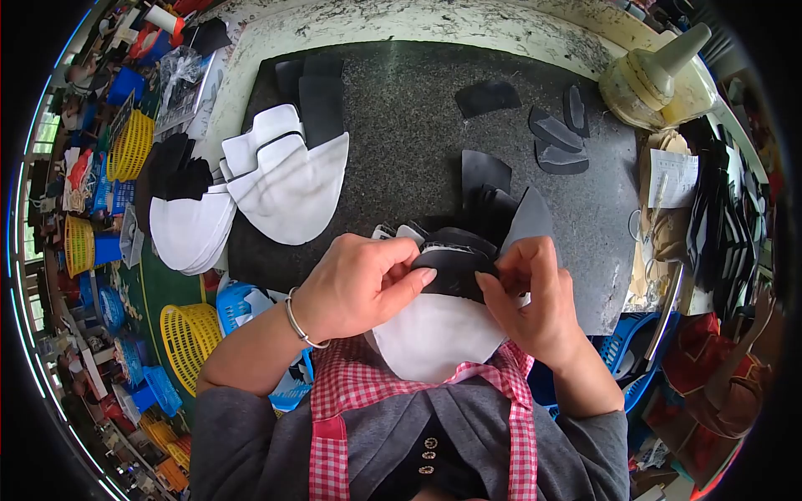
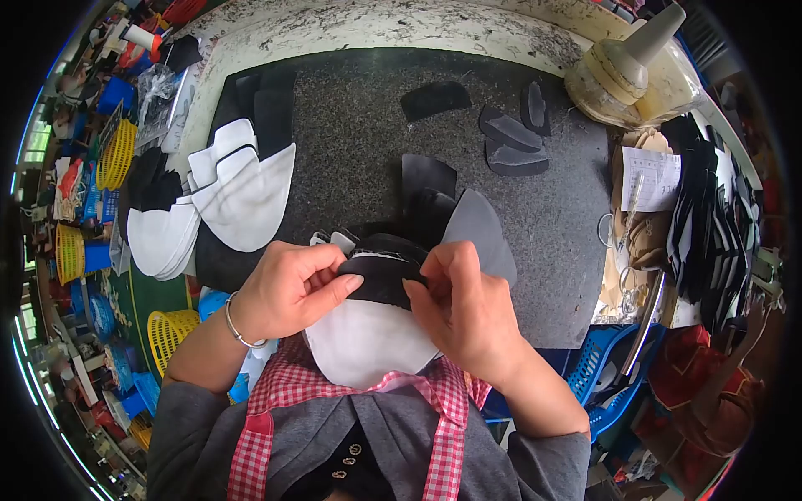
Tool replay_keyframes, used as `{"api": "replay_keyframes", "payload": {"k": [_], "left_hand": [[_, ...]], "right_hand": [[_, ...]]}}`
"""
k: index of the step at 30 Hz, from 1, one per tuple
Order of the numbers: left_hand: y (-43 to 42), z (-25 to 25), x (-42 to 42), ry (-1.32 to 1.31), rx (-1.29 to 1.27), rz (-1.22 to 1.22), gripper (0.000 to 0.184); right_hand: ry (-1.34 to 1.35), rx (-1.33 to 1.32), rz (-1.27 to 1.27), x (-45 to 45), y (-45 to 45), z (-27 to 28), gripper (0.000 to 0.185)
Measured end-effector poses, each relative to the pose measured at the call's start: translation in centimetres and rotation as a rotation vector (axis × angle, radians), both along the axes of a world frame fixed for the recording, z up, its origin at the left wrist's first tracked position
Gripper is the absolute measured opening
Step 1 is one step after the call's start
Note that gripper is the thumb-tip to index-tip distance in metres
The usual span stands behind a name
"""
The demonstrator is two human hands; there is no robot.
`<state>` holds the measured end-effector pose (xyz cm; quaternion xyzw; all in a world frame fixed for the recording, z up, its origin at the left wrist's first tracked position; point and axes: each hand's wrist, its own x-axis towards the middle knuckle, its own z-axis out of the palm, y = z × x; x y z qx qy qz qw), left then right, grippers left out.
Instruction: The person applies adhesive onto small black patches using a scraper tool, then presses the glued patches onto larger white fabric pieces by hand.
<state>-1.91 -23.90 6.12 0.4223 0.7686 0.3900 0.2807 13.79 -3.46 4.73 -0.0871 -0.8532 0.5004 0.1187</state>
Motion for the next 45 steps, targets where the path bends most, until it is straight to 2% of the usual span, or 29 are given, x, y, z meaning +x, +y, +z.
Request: {"api": "replay_keyframes", "payload": {"k": [5,7,10,11,12,15,16,17,19,20,22,23,24,26,28,31,33,35,37,39,40,41,42,43,44,45], "left_hand": [[0.6,-0.4,0.0,-0.027,-0.002,0.065,0.021],[1.0,-0.3,0.0,0.062,-0.04,0.045,0.019],[2.2,-0.3,0.8,0.31,0.052,0.094,0.014],[2.3,-0.2,1.0,0.417,0.107,0.124,0.013],[2.0,-0.5,1.0,0.544,0.122,0.031,0.019],[1.0,-0.6,0.3,0.695,0.076,-0.105,0.038],[0.4,0.1,0.0,0.6,-0.005,-0.14,0.048],[-0.3,0.5,-0.6,0.521,0.023,-0.129,0.05],[-1.8,1.1,-2.6,0.368,0.071,-0.113,0.055],[-2.9,1.3,-3.6,0.454,0.0,-0.069,0.063],[-5.6,1.2,-4.7,0.613,-0.237,-0.026,0.084],[-6.6,0.6,-4.8,0.755,-0.39,-0.012,0.089],[-7.3,-0.6,-4.9,0.757,-0.423,-0.007,0.088],[-8.3,-2.0,-5.6,0.767,-0.4,0.004,0.083],[-9.0,-2.3,-6.7,0.76,-0.289,-0.005,0.076],[-9.7,-2.5,-7.7,0.705,-0.201,-0.002,0.061],[-9.2,-1.9,-7.2,0.488,0.098,0.257,0.046],[-7.0,0.9,-5.1,0.587,0.242,0.374,0.042],[-4.9,3.5,-2.9,0.771,0.362,0.17,0.038],[-2.7,5.0,-0.3,0.82,0.393,-0.162,0.036],[-1.8,4.9,1.3,0.753,0.36,-0.247,0.036],[-1.3,4.7,2.8,0.686,0.325,-0.329,0.037],[-1.3,4.0,4.1,0.585,0.265,-0.376,0.037],[-1.4,3.2,4.9,0.483,0.202,-0.424,0.037],[-1.5,2.9,4.5,0.528,0.161,-0.541,0.043],[-1.6,3.4,3.7,0.321,0.176,-0.501,0.051]], "right_hand": [[-0.057,-0.045,-0.045,-0.4,0.1,-0.4,0.032],[-0.058,-0.049,-0.061,-0.8,-0.1,-0.2,0.028],[0.054,0.269,0.028,-1.4,0.1,-0.4,0.026],[0.033,0.285,0.059,-1.6,0.1,-0.2,0.027],[0.011,0.304,0.087,-1.5,0.1,0.2,0.029],[-0.053,0.38,0.179,-1.6,0.7,0.9,0.034],[-0.078,0.402,0.205,-1.8,0.9,1.3,0.034],[-0.104,0.427,0.233,-2.0,1.3,1.8,0.033],[-0.126,0.268,0.297,-3.2,3.2,3.4,0.029],[-0.135,0.183,0.327,-4.1,4.1,3.8,0.028],[-0.117,0.236,0.161,-7.0,5.9,3.8,0.022],[-0.017,0.329,0.073,-9.0,7.1,2.2,0.02],[-0.058,0.421,0.007,-11.1,8.5,1.3,0.021],[0.144,0.783,-0.032,-15.3,12.1,-3.1,0.029],[0.079,0.859,-0.106,-18.0,13.4,-5.0,0.031],[-0.083,0.786,-0.034,-19.0,14.2,-4.5,0.027],[-0.137,0.72,-0.018,-18.5,13.5,-3.9,0.023],[-0.131,0.654,-0.04,-17.8,13.1,-3.8,0.021],[-0.06,0.588,-0.1,-17.2,13.4,-4.4,0.021],[0.312,0.63,-0.098,-15.7,15.7,-5.1,0.021],[0.5,0.645,-0.092,-15.3,14.6,-3.0,0.02],[0.181,0.451,-0.258,-13.9,13.4,-0.6,0.022],[0.239,0.342,-0.299,-12.5,12.8,0.4,0.02],[0.155,0.036,-0.343,-10.4,10.8,3.1,0.017],[0.186,-0.08,-0.278,-8.7,10.2,4.1,0.016],[0.181,-0.161,-0.229,-7.0,9.4,4.9,0.016]]}}
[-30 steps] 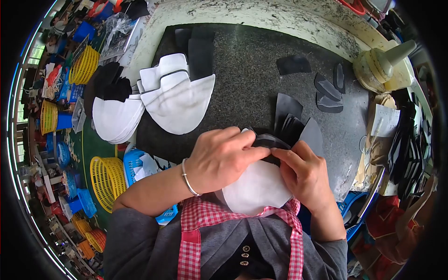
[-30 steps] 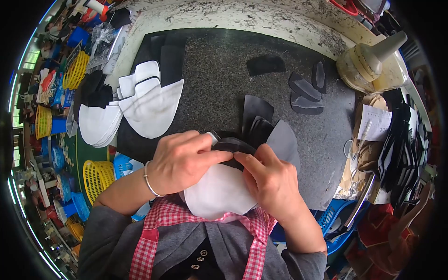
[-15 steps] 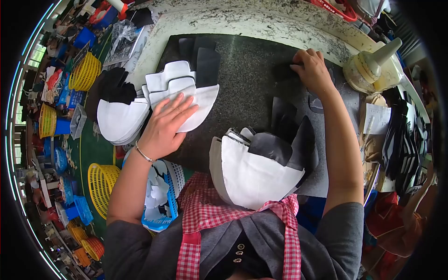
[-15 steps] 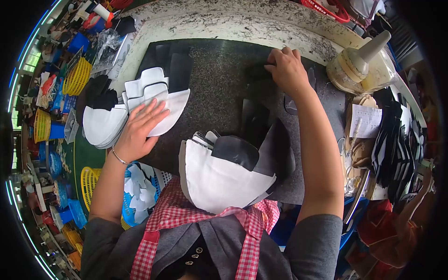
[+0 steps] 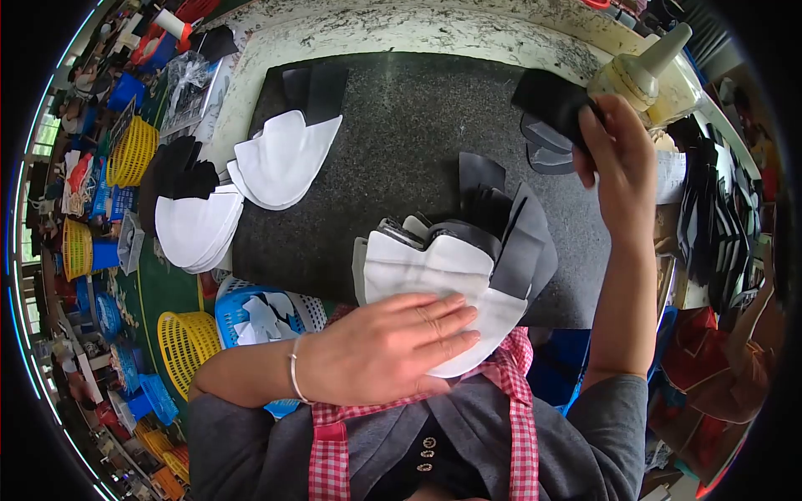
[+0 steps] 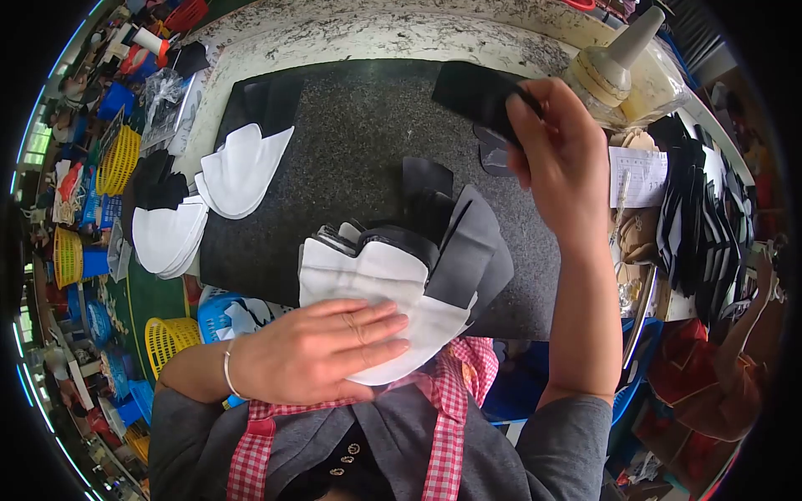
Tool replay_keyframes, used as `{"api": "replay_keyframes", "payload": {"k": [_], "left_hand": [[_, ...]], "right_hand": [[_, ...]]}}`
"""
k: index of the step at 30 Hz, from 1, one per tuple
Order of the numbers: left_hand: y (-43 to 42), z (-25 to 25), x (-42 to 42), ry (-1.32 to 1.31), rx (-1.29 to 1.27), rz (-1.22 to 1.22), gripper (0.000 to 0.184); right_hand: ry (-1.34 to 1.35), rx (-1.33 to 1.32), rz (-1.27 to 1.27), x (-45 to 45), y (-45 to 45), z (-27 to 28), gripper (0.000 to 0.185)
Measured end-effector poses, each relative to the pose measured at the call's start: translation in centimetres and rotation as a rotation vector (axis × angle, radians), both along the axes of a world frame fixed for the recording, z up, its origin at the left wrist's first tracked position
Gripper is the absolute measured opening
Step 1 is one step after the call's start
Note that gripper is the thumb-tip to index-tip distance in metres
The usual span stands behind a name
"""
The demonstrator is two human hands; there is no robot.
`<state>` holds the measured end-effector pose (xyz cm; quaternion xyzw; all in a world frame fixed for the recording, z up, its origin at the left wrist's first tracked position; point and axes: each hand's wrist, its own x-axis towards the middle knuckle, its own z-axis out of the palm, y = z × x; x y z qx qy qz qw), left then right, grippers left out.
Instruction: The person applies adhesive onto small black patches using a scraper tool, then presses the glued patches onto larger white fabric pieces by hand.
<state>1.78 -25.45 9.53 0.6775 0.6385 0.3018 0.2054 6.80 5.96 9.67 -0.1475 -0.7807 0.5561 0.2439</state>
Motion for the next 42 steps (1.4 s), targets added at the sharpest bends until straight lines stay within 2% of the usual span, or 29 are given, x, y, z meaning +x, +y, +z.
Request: {"api": "replay_keyframes", "payload": {"k": [2,3,4,6,9,13,14,15,22,25,28,31,32,34,38,40,41,42], "left_hand": [[0.3,1.8,-1.9,-0.407,-0.071,0.051,0.067],[0.7,2.1,-2.4,-0.6,-0.161,0.274,0.083],[1.5,1.8,-2.6,-0.724,-0.069,0.478,0.081],[2.7,1.5,-3.7,-0.808,-0.086,0.544,0.057],[3.9,0.6,-5.3,-0.874,-0.264,0.56,0.031],[3.4,-0.7,-4.7,-0.226,-0.193,0.492,0.022],[3.1,-1.1,-4.5,-0.22,-0.232,0.48,0.022],[2.8,-1.5,-4.3,-0.212,-0.232,0.474,0.022],[2.6,-2.9,-4.6,-0.427,-0.233,0.494,0.02],[3.2,-3.2,-4.4,-0.317,-0.256,0.545,0.021],[3.9,-3.2,-4.0,-0.198,-0.16,0.542,0.024],[4.7,-2.4,-3.2,0.028,-0.126,0.599,0.009],[4.6,-2.8,-3.2,0.105,-0.033,0.547,0.009],[4.8,-4.0,-3.3,0.254,0.162,0.435,0.021],[3.9,-3.0,-3.6,0.247,0.031,0.433,0.033],[3.1,-2.6,-3.9,0.101,0.053,0.448,0.028],[2.5,-2.4,-4.7,0.1,0.075,0.513,0.028],[1.8,-2.3,-5.8,0.093,0.102,0.565,0.029]], "right_hand": [[0.02,-0.161,0.061,3.0,-2.4,0.9,0.017],[0.033,-0.245,0.072,4.0,-4.1,1.2,0.017],[0.028,-0.335,0.171,4.7,-5.2,1.3,0.016],[-0.135,-0.385,0.218,5.5,-7.3,1.8,0.015],[-0.258,-0.274,0.244,5.4,-8.4,0.7,0.025],[-0.278,-0.062,0.227,6.8,-9.4,-2.2,0.037],[-0.277,0.01,0.248,7.2,-9.5,-2.8,0.039],[-0.261,0.087,0.235,7.2,-10.0,-3.0,0.032],[-0.237,0.06,0.211,7.7,-10.1,-4.7,0.028],[-0.295,-0.05,0.148,7.6,-10.4,-4.9,0.024],[-0.258,0.06,0.162,7.0,-10.4,-4.6,0.022],[-0.224,0.303,0.167,6.7,-10.4,-4.8,0.025],[-0.257,0.335,0.191,6.7,-10.3,-4.5,0.025],[-0.324,0.407,0.233,6.9,-9.7,-3.9,0.027],[-0.329,0.401,0.26,6.5,-9.1,-3.6,0.026],[-0.246,0.355,0.287,6.2,-8.7,-3.9,0.027],[-0.302,0.189,0.317,6.0,-8.2,-3.3,0.026],[-0.526,0.159,0.324,5.7,-7.3,-1.2,0.022]]}}
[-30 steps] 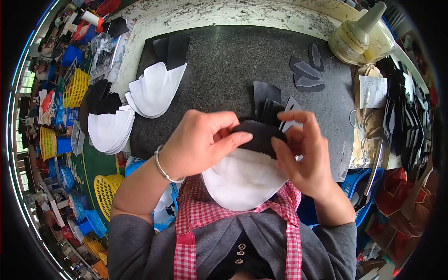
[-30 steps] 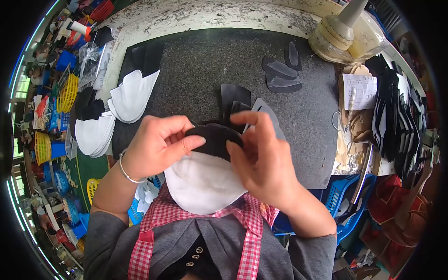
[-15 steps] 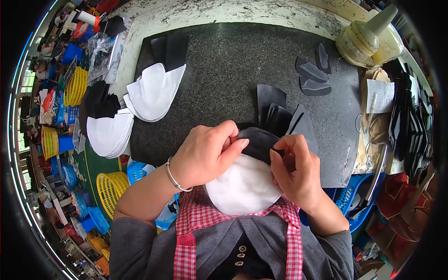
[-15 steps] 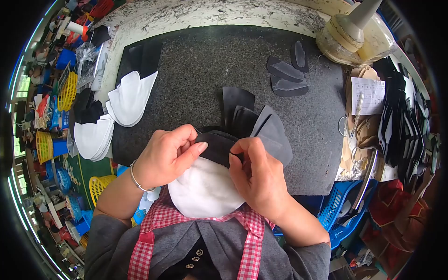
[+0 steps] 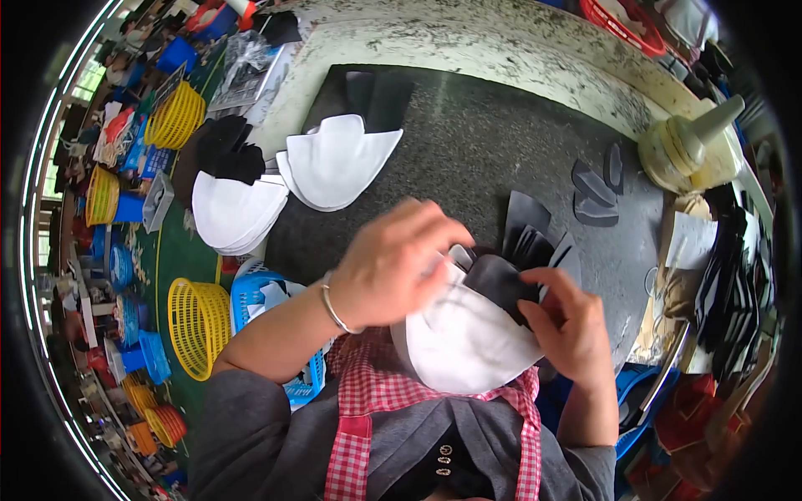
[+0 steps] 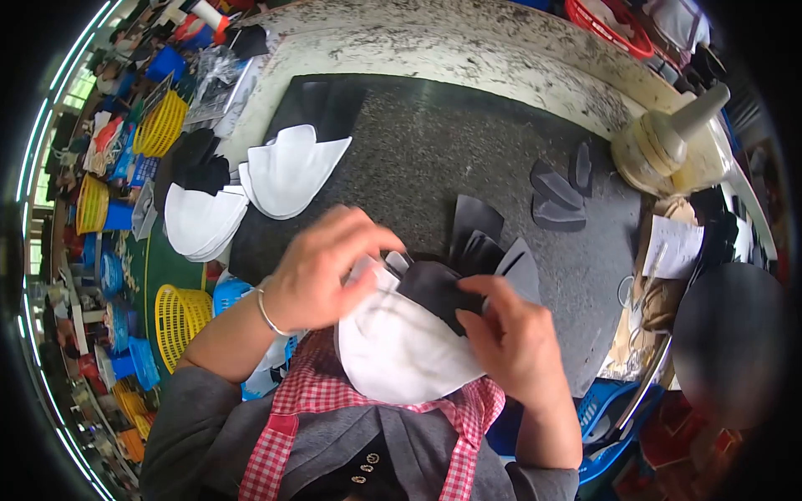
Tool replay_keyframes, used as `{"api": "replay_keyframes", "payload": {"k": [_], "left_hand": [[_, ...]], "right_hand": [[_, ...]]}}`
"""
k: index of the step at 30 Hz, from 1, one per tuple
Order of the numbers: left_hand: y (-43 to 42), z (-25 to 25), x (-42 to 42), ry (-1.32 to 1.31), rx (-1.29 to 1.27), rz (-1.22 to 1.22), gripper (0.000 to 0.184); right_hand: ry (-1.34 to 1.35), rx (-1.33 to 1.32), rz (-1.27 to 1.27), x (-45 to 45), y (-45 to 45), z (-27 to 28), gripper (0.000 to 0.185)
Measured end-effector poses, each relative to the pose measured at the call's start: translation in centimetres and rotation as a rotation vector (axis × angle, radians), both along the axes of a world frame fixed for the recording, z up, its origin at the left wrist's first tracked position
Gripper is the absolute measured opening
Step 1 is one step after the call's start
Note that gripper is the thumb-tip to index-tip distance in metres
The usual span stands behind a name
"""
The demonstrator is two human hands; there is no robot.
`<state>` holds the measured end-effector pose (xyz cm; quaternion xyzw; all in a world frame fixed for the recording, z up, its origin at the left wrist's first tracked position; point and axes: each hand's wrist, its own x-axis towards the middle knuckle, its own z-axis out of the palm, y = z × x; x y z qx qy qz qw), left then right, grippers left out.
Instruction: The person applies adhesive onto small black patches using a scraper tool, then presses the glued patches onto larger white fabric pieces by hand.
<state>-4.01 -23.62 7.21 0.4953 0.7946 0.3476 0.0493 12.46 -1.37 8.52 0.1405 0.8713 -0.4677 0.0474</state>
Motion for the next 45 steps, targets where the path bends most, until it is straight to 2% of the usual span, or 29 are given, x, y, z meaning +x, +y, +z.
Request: {"api": "replay_keyframes", "payload": {"k": [2,3,4,5,6,8,11,12,14,15,16,18,20,22,23,26,28,30,31,35,37,40,42,45], "left_hand": [[-2.8,-0.8,-2.7,0.152,-0.186,0.168,0.047],[-4.4,-1.8,-3.8,0.325,-0.333,0.267,0.064],[-5.9,-3.2,-5.2,0.38,-0.441,0.367,0.077],[-7.0,-4.9,-6.4,0.365,-0.521,0.465,0.082],[-8.6,-7.0,-7.9,0.303,-0.411,0.446,0.079],[-8.3,-4.9,-7.2,0.326,-0.362,0.382,0.055],[-7.5,-3.3,-6.5,0.17,-0.285,0.287,0.031],[-7.5,-2.9,-6.3,0.074,-0.21,0.343,0.028],[-6.9,-2.4,-5.9,-0.124,-0.057,0.442,0.024],[-6.3,-1.8,-5.8,0.082,0.123,0.327,0.031],[-5.4,-1.0,-4.7,0.176,0.194,0.311,0.036],[-4.4,1.3,-3.3,0.304,0.201,0.037,0.041],[-3.2,3.3,-0.2,0.331,0.07,-0.167,0.041],[-2.0,2.8,2.8,0.32,0.074,-0.354,0.034],[-1.7,2.2,4.1,0.276,0.068,-0.41,0.033],[-1.7,0.6,5.7,0.19,-0.02,-0.56,0.034],[-2.0,0.1,5.4,0.035,0.014,-0.606,0.04],[-2.3,1.0,5.0,-0.111,0.041,-0.604,0.047],[-2.3,1.4,4.7,-0.186,0.063,-0.618,0.051],[-1.7,2.1,2.6,-0.375,0.139,-0.614,0.053],[-0.5,1.9,0.9,-0.245,0.215,-0.412,0.048],[2.5,1.5,-1.4,0.218,0.232,-0.051,0.056],[4.5,1.1,-2.3,0.398,0.258,0.072,0.052],[5.7,-0.5,-4.1,0.672,0.268,0.009,0.041]], "right_hand": [[0.103,0.137,-0.141,-0.9,2.1,-0.4,0.019],[0.18,0.307,-0.205,-1.6,3.9,-1.5,0.017],[0.261,0.474,-0.266,-2.5,6.0,-3.0,0.015],[0.348,0.648,-0.23,-3.3,8.1,-4.1,0.014],[0.438,0.823,-0.19,-4.2,9.9,-4.9,0.014],[0.444,0.883,-0.138,-5.5,11.8,-6.6,0.014],[0.335,0.945,-0.073,-5.8,12.7,-6.4,0.017],[0.289,0.952,-0.051,-6.1,12.6,-6.3,0.018],[0.273,0.866,-0.106,-6.6,13.0,-6.3,0.017],[0.277,0.788,-0.155,-6.8,13.2,-6.4,0.017],[0.278,0.708,-0.203,-6.9,13.6,-6.8,0.017],[0.32,0.597,-0.189,-6.9,14.6,-7.2,0.015],[0.285,0.475,-0.212,-6.9,14.9,-7.4,0.015],[0.391,0.51,-0.174,-6.9,15.3,-8.0,0.014],[0.445,0.523,-0.15,-6.9,15.5,-8.3,0.014],[0.475,0.538,-0.333,-7.3,15.9,-9.7,0.015],[0.221,0.378,-0.468,-7.7,14.4,-7.6,0.018],[0.424,0.438,-0.375,-8.2,14.9,-9.0,0.02],[0.37,0.327,-0.39,-7.9,14.6,-8.7,0.019],[0.369,0.31,-0.336,-8.8,14.0,-8.3,0.017],[0.381,0.122,-0.338,-9.1,12.1,-6.7,0.017],[0.378,-0.064,-0.24,-9.7,9.1,-4.8,0.017],[0.359,-0.183,-0.165,-10.1,7.0,-3.8,0.018],[0.258,-0.377,-0.098,-10.7,4.6,-2.7,0.023]]}}
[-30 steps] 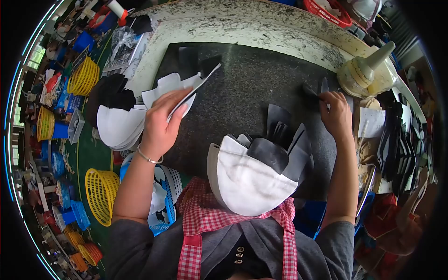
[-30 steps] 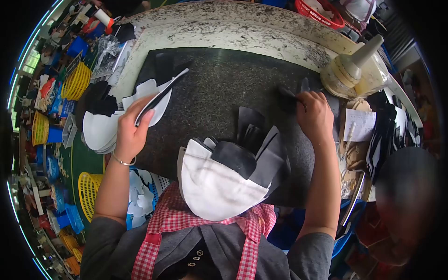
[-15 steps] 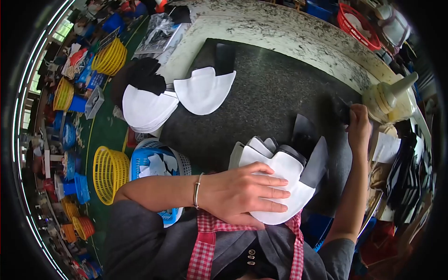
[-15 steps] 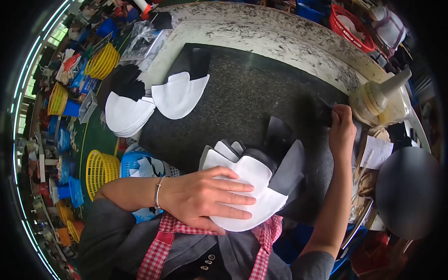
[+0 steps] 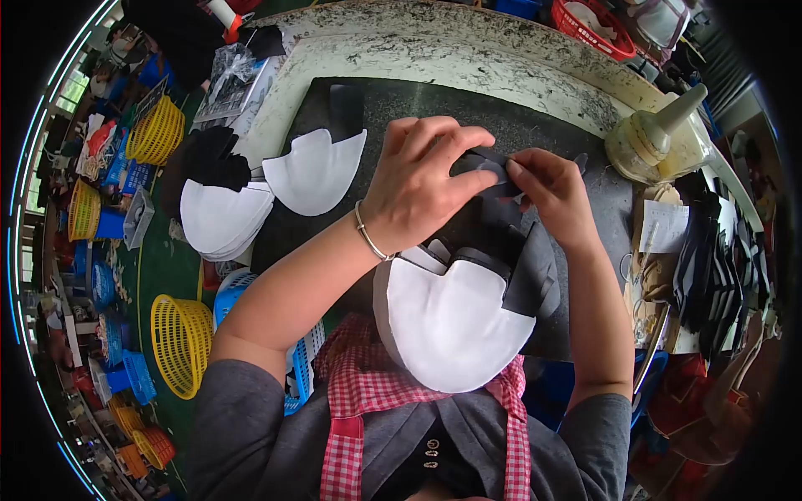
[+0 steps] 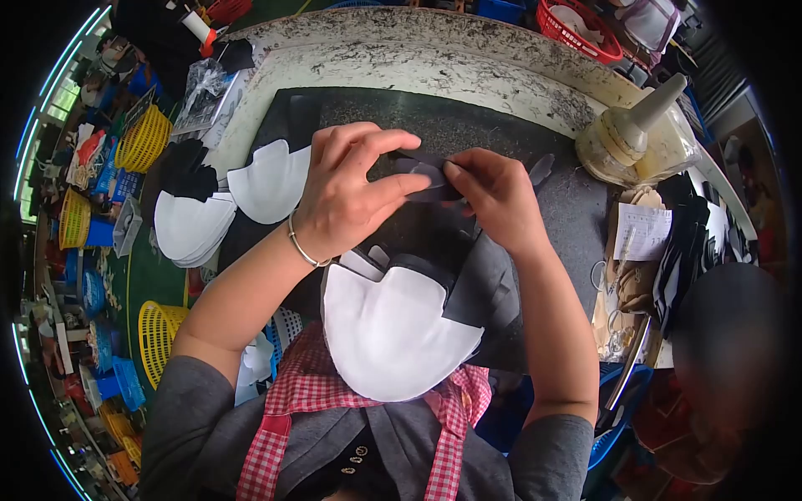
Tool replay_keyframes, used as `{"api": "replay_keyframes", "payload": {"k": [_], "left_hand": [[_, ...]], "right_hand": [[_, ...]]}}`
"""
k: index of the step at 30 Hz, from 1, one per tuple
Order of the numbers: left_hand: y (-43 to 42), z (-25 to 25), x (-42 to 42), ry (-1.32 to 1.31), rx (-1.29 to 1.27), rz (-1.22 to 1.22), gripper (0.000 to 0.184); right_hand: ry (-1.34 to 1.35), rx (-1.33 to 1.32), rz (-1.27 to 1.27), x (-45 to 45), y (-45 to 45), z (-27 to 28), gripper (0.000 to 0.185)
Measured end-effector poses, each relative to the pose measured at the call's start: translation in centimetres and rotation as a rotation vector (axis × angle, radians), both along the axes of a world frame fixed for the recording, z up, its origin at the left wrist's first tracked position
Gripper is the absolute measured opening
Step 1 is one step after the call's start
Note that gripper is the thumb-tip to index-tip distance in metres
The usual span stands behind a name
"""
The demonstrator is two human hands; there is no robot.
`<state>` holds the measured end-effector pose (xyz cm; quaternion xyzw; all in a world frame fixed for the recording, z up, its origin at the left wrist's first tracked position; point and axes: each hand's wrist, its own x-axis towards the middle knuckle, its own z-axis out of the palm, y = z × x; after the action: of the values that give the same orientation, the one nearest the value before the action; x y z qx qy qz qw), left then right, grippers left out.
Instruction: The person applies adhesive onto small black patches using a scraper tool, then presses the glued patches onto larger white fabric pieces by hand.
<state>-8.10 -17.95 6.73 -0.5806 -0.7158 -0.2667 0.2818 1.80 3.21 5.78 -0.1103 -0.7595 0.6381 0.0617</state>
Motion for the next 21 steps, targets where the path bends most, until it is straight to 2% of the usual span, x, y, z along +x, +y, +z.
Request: {"api": "replay_keyframes", "payload": {"k": [3,4,5,7,8,11,12,16,19,20,21], "left_hand": [[-0.4,-0.8,-1.0,-0.168,0.088,-0.051,0.027],[-0.4,-0.7,-0.8,-0.356,0.175,-0.058,0.015],[-1.2,-0.2,0.1,-0.692,0.134,0.007,0.008],[-2.2,-0.1,0.4,-1.095,0.187,-0.028,0.012],[-2.7,0.4,0.5,-1.135,0.142,-0.029,0.015],[-3.5,1.5,1.7,-1.289,0.091,-0.083,0.015],[-3.5,1.4,2.0,-1.331,0.09,-0.114,0.017],[-3.1,2.3,3.1,-1.448,0.046,-0.209,0.019],[-2.8,1.4,4.0,-1.507,0.095,-0.274,0.02],[-3.1,2.1,4.4,-1.484,0.061,-0.269,0.019],[-3.2,2.1,4.9,-1.435,0.094,-0.26,0.019]], "right_hand": [[-0.138,0.133,-0.002,-1.2,1.5,-1.2,0.027],[-0.198,0.263,0.027,-2.1,2.6,-2.4,0.029],[-0.126,0.63,-0.076,-1.6,3.1,-3.4,0.029],[0.039,1.36,-0.282,-0.8,2.4,-3.4,0.03],[0.006,1.287,-0.325,-0.6,2.5,-2.7,0.029],[0.231,1.168,-0.419,1.0,1.7,-0.2,0.027],[0.309,1.029,-0.407,1.6,1.2,0.3,0.022],[0.169,0.819,-0.363,3.7,0.3,1.3,0.022],[0.051,0.602,-0.28,2.7,2.5,-0.2,0.023],[0.13,0.469,-0.226,2.3,3.4,-1.9,0.018],[0.079,0.469,-0.179,2.0,4.2,-2.4,0.015]]}}
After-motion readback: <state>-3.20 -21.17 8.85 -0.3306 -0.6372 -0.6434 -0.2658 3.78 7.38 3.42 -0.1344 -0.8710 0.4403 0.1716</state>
